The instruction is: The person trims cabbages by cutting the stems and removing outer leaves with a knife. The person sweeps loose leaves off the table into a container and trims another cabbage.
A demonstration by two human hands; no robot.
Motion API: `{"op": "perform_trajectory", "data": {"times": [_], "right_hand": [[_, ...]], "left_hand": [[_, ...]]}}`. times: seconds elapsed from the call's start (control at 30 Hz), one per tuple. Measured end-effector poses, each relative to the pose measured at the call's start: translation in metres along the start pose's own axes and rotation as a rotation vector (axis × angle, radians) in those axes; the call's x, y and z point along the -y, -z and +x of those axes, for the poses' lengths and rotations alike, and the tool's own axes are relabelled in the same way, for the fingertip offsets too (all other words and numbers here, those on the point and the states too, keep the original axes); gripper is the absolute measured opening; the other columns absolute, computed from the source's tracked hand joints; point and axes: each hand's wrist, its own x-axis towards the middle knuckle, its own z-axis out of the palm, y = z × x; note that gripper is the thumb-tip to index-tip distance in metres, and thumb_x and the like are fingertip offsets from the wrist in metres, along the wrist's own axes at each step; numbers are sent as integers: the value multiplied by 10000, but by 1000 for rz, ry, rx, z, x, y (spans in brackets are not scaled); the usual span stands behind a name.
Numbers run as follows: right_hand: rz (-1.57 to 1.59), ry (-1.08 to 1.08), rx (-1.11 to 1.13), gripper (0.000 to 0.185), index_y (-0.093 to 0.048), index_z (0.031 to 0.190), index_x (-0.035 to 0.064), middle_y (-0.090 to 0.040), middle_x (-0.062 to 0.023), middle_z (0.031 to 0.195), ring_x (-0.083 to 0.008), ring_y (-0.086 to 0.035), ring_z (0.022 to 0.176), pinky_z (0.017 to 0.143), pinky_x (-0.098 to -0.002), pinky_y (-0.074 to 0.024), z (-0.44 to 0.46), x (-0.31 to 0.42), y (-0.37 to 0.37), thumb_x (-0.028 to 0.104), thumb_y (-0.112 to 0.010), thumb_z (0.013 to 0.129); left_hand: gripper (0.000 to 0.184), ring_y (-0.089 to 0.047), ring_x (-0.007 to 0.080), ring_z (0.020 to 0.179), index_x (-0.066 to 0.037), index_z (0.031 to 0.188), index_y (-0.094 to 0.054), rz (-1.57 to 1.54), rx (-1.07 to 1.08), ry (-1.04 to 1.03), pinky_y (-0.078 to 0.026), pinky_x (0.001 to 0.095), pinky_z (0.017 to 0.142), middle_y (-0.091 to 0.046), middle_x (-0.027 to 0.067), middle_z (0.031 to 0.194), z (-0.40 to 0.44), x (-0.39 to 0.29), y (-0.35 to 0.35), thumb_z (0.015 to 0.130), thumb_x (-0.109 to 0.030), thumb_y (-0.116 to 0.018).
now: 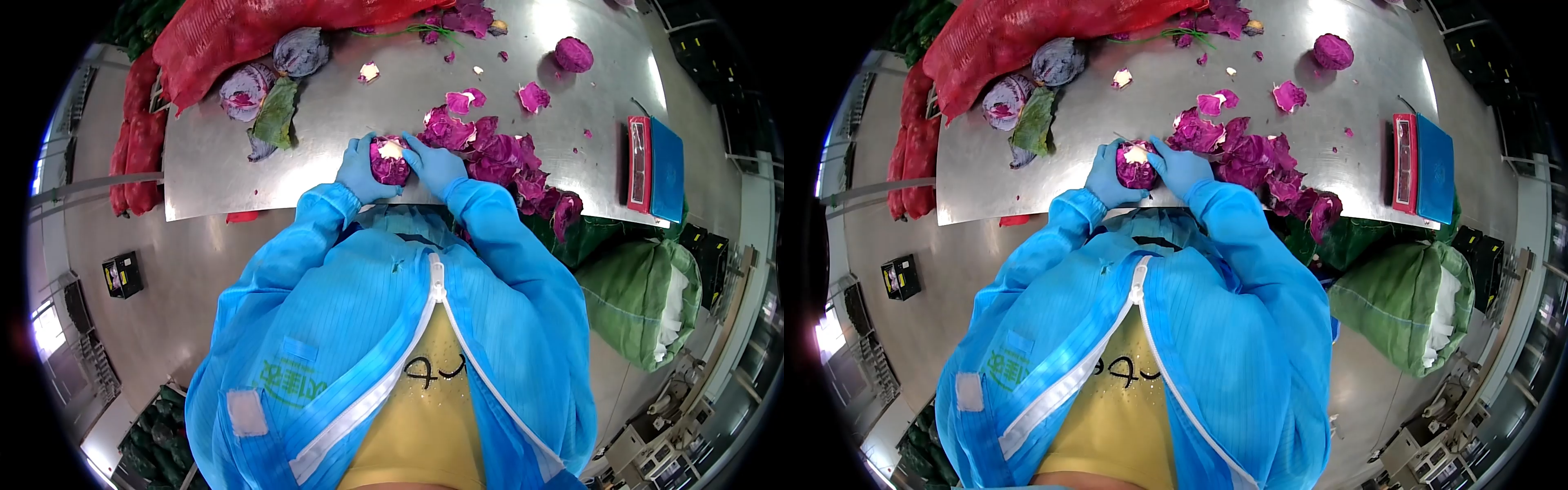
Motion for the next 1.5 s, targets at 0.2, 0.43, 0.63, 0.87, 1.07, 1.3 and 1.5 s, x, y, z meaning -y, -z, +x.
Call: {"op": "perform_trajectory", "data": {"times": [0.2, 0.43, 0.63, 0.87, 1.07, 1.3, 1.5], "right_hand": [[88, -26, -78, 513, -403, 1353, 261, -643, -205, 898, -398, -618, 774, 695, -487, -496, -6, 1, -14, 532, -310, 928], [234, -164, -94, 523, -402, 1351, 290, -634, -226, 917, -407, -616, 823, 716, -514, -489, -10, 6, -18, 563, -297, 918], [283, -180, -67, 512, -402, 1352, 299, -624, -220, 1005, -409, -605, 894, 786, -494, -482, -9, 8, -15, 556, -287, 925], [545, -153, -118, 482, -565, 1202, 143, -615, -168, 1091, -355, -576, 1011, 876, -409, -456, 8, -7, -8, 494, -386, 926], [535, -123, -109, 502, -597, 1133, 116, -618, -176, 1066, -364, -580, 987, 859, -419, -458, 12, -4, -7, 525, -422, 898], [300, -286, -58, 406, -646, 948, 88, -642, -187, 897, -365, -616, 855, 752, -447, -490, 34, -8, 5, 459, -574, 801], [198, -133, -198, 330, -615, 855, 89, -650, -124, 788, -319, -637, 737, 628, -430, -501, 1, 23, 13, 414, -606, 800]], "left_hand": [[1139, -483, 347, 1077, -3, 1339, -301, 84, 2, 62, -441, 372, 936, -423, 214, 1176, 6, -9, -1, 420, -410, -838], [1139, -483, 346, 1085, -16, 1353, -291, 87, 0, 52, -445, 376, 934, -425, 202, 1185, 3, -12, -1, 426, -401, -829], [1110, -452, 338, 1111, -31, 1357, -273, 17, -41, 92, -440, 378, 943, -421, 207, 1188, -5, -14, -1, 454, -407, -798], [1091, -448, 344, 1112, -63, 1363, -265, -41, -82, 22, -434, 395, 947, -409, 205, 1200, -9, -8, -5, 469, -393, -795], [1159, -453, 316, 1105, -3, 1359, -264, -46, -91, -12, -411, 378, 966, -401, 169, 1192, -9, 0, -8, 432, -387, -844], [1139, -483, 321, 1129, -49, 1373, -270, -200, -139, -250, -419, 377, 973, -421, 179, 1234, -17, 25, -8, 440, -308, -872], [1248, -458, 274, 1193, -59, 1423, -138, -566, -24, -221, -384, 360, 1016, -395, 169, 1321, -37, 38, -7, 455, -215, -909]]}}
